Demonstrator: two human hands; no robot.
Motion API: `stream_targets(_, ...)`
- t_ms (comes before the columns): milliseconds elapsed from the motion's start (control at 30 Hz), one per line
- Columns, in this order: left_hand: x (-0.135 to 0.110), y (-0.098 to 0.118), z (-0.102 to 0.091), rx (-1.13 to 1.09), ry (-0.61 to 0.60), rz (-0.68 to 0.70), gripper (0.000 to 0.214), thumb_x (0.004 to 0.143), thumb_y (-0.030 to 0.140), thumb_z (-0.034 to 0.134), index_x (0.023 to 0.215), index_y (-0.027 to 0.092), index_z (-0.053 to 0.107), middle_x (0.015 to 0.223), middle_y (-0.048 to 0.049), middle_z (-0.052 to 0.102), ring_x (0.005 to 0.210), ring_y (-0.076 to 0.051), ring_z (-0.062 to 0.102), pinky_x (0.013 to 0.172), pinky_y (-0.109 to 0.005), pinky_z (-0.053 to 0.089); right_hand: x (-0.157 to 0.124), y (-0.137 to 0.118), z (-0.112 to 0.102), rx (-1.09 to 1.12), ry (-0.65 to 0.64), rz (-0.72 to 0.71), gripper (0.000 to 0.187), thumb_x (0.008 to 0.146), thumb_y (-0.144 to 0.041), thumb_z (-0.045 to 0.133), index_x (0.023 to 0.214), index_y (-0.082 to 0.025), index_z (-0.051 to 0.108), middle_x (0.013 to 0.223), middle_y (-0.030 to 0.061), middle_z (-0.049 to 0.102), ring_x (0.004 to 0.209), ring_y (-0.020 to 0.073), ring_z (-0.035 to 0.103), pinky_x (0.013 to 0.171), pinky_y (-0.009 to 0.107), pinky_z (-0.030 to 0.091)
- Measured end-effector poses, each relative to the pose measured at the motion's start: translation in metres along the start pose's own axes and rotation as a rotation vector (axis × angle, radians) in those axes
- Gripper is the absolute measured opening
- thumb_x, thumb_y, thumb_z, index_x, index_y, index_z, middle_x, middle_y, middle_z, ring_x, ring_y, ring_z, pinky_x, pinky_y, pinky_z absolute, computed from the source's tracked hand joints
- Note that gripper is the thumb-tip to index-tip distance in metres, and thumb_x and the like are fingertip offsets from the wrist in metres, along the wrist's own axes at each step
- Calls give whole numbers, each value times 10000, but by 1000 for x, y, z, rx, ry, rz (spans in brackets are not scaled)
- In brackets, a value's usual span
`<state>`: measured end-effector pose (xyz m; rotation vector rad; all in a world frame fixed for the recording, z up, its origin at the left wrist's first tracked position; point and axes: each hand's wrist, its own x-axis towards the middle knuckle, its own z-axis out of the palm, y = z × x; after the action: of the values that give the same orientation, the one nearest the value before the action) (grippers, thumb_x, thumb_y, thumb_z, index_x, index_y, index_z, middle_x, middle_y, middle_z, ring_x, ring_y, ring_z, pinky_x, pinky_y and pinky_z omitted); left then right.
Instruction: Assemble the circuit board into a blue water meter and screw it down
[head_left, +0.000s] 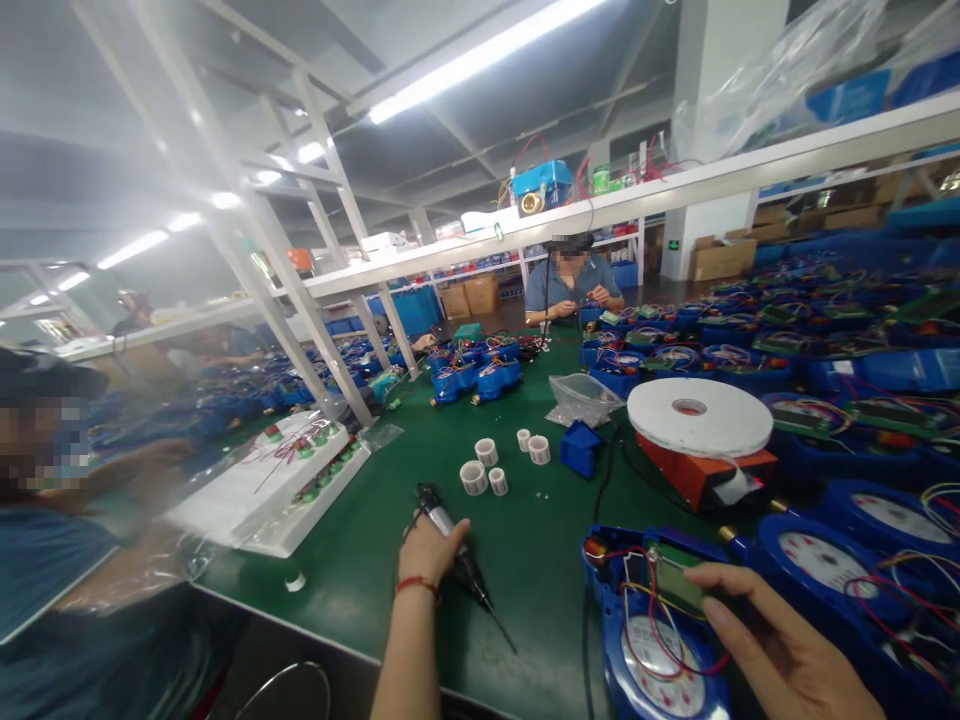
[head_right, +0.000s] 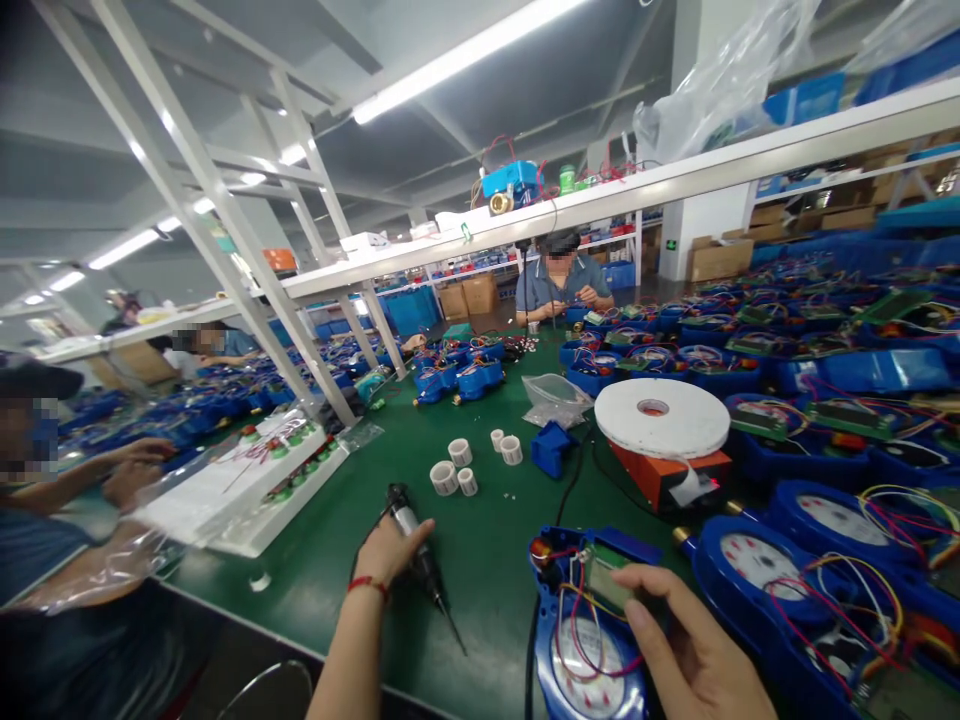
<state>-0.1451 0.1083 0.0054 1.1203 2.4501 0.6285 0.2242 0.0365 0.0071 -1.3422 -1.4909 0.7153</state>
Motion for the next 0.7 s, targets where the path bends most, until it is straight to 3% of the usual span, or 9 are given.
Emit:
stream_targets(100, 15, 1, -5, -183, -81, -68, 266, 800, 308, 709, 978, 127, 626, 1032, -81, 662, 1005, -236, 620, 945, -482, 475, 2, -5, 1, 14, -28, 17, 392, 871, -600, 519, 1044, -265, 629, 1034, 18, 704, 965, 216, 690, 727, 179, 572)
stream_targets(200, -1, -13, -10, -499, -161, -59, 179, 862, 285, 593, 870, 109, 625, 852, -72, 658, 765, -173, 625, 761, -373, 544, 4, -1, -1, 43, -119, 69, 402, 889, -590, 509, 1101, -263, 603, 1091, 31, 695, 1079, 252, 647, 707, 206, 567)
stream_targets(300, -34, -28, -19, -851, -217, 25, 280, 876, 233, 412, 998, 92, 622, 942, -135, 673, 711, -123, 608, 699, -261, 551, 4, -2, -2, 73, -171, 90, 393, 905, -583, 494, 1119, -265, 582, 1089, 27, 685, 1073, 242, 635, 740, 214, 551)
stream_targets(400, -65, -24, -34, -1404, -272, 12, 360, 810, 154, 393, 1112, 138, 589, 1134, -152, 655, 693, -66, 604, 676, -157, 543, 3, -12, -1, 73, -137, 86, 374, 907, -584, 479, 1073, -265, 583, 997, 14, 670, 951, 214, 642, 733, 214, 531)
stream_targets(433, -72, -16, -39, -1590, -247, -17, 355, 802, 148, 412, 1108, 157, 590, 1164, -143, 650, 689, -59, 610, 694, -157, 556, 2, -15, 0, 75, -119, 89, 371, 908, -584, 471, 1060, -265, 583, 973, 12, 663, 925, 208, 638, 718, 211, 525)
stream_targets(500, -80, 8, -47, -1758, -72, 19, 304, 794, 161, 503, 1077, 185, 608, 1118, -97, 672, 701, -71, 633, 768, -223, 592, 0, -21, 2, 90, -90, 93, 362, 911, -579, 463, 1048, -267, 584, 966, 9, 655, 920, 200, 631, 710, 200, 519)
stream_targets(567, -81, 39, -49, -1654, 163, 213, 335, 739, 173, 653, 1071, 204, 618, 930, -19, 688, 685, -82, 634, 771, -255, 602, -1, -25, 2, 105, -79, 87, 337, 907, -566, 483, 1034, -273, 593, 980, 0, 655, 929, 185, 628, 748, 182, 517)
stream_targets(633, -73, 72, -44, -1559, 301, 375, 439, 665, 161, 753, 1079, 206, 614, 735, 44, 636, 611, -74, 600, 650, -195, 571, -2, -27, 2, 114, -63, 87, 308, 900, -550, 512, 1021, -282, 606, 981, -13, 658, 918, 167, 631, 785, 161, 514)
stream_targets(700, -61, 102, -31, -1534, 401, 447, 442, 673, 190, 756, 1085, 200, 595, 651, 74, 580, 554, -68, 568, 579, -176, 527, -2, -30, 1, 120, -41, 97, 299, 889, -546, 532, 1012, -288, 619, 974, -18, 668, 909, 159, 642, 794, 146, 518)
